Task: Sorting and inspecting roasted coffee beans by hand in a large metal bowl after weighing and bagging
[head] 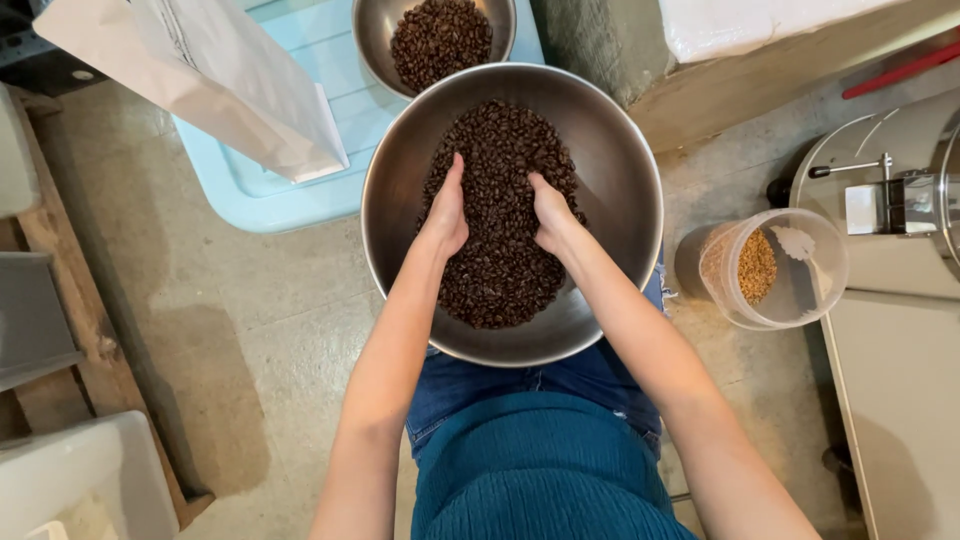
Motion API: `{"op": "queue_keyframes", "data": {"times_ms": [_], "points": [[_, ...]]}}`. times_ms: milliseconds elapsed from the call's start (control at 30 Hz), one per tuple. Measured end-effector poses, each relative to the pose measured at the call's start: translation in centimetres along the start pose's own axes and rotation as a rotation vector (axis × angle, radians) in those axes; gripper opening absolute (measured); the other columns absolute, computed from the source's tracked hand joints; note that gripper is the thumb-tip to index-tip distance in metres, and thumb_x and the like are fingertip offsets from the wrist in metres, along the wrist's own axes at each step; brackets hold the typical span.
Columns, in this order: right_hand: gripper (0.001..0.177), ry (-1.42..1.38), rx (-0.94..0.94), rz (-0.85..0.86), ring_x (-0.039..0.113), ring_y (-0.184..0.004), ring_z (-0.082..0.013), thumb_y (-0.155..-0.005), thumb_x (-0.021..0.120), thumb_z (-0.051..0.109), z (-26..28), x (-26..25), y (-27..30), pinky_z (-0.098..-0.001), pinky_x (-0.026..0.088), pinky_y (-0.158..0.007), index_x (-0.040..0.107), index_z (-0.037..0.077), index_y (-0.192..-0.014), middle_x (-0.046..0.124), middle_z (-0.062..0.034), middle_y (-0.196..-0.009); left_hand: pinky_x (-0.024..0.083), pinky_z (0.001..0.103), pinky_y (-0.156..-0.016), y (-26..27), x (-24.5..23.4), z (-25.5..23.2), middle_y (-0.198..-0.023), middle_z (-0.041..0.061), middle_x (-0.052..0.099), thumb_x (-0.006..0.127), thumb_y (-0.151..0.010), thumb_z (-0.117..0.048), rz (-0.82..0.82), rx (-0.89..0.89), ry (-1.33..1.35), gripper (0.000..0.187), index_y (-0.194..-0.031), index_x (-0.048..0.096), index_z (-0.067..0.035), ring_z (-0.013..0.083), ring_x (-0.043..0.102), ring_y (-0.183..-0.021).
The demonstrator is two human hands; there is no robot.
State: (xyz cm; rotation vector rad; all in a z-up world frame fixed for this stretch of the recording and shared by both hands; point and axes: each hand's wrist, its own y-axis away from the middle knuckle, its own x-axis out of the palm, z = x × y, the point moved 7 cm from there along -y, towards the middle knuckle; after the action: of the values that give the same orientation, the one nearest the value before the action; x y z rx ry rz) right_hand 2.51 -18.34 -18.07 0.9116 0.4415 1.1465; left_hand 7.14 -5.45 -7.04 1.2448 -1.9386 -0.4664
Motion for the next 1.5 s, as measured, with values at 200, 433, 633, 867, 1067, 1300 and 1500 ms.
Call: {"op": "queue_keyframes", "data": {"times_ms": [200,433,633,867,1067,1300,1500], "points": [[0.063,0.016,-0.072,0.053,-0.015,-0.155,-0.0458,-0.113,0.028,0.044,6.1,4.8,10.0,-0.072,-0.01,-0.116,0.011,0.017,-0.167,-0.006,-0.0205,-0.171,-0.018,0.068,-0.115,-2.1,-1.5,1.5,-0.167,0.02,-0.027,0.039,-0.1,-0.07,0.024,0.012,0.053,0.1,-0.164,-0.013,-0.014,0.0384,-0.03,-0.152],[0.066,0.024,-0.094,0.029,-0.014,-0.155,-0.0472,-0.113,0.032,0.047,3.7,3.1,6.7,-0.0754,-0.01,-0.113,0.011,0.015,-0.167,-0.005,-0.0201,-0.171,-0.02,0.069,-0.114,-0.6,-1.2,0.7,-0.167,0.02,-0.027,0.038,-0.099,-0.069,0.007,0.023,0.114,0.099,-0.164,-0.011,-0.014,0.0396,-0.031,-0.151],[0.066,0.026,-0.155,0.019,-0.011,-0.156,-0.0437,-0.115,0.034,0.041,2.3,1.3,2.9,-0.0717,-0.008,-0.117,0.011,0.008,-0.166,-0.002,-0.0207,-0.172,-0.022,0.071,-0.112,-1.3,-2.2,1.3,-0.167,0.019,-0.026,0.04,-0.101,-0.066,0.002,0.027,0.17,0.093,-0.165,-0.006,-0.015,0.0374,-0.032,-0.151],[0.07,0.153,-0.371,-0.111,-0.001,-0.155,-0.049,-0.114,0.047,0.026,3.5,0.6,4.1,-0.0642,0.002,-0.123,0.01,-0.01,-0.16,0.004,-0.0347,-0.165,-0.024,0.065,-0.115,1.2,-0.9,-1.0,-0.167,0.022,-0.026,0.04,-0.1,-0.066,0.022,0.08,0.229,0.093,-0.165,0.005,-0.009,0.04,-0.033,-0.15],[0.038,0.46,-0.747,-0.247,0.035,-0.141,-0.0482,-0.108,0.058,0.013,5.8,-0.1,6.1,-0.0607,0.028,-0.116,0.052,-0.002,-0.142,0.048,-0.0284,-0.142,-0.011,0.06,-0.121,1.3,-2.5,-0.7,-0.165,0.03,0.003,0.037,-0.104,-0.063,-0.055,0.243,0.011,0.08,-0.158,0.031,-0.004,0.0428,-0.011,-0.153],[0.042,0.686,-0.685,-0.236,0.048,-0.137,-0.047,-0.11,0.052,0.022,3.4,-0.8,2.7,-0.0585,0.038,-0.114,0.052,-0.004,-0.142,0.056,-0.0322,-0.139,0.006,0.057,-0.126,0.8,-8.3,6.6,-0.167,0.021,0.022,0.028,-0.108,-0.063,-0.364,0.199,-0.556,0.079,-0.166,0.015,-0.011,0.0386,0.007,-0.157],[0.053,0.769,-0.831,0.011,0.046,-0.135,-0.0556,-0.111,0.047,0.025,3.5,5.8,7.6,-0.0618,0.035,-0.115,0.048,-0.019,-0.14,0.051,-0.0443,-0.137,0.001,0.058,-0.126,0.5,-4.3,6.1,-0.17,0.021,-0.011,0.034,-0.105,-0.068,-0.216,0.126,-0.143,0.095,-0.164,-0.011,-0.009,0.0381,-0.005,-0.157]]}}
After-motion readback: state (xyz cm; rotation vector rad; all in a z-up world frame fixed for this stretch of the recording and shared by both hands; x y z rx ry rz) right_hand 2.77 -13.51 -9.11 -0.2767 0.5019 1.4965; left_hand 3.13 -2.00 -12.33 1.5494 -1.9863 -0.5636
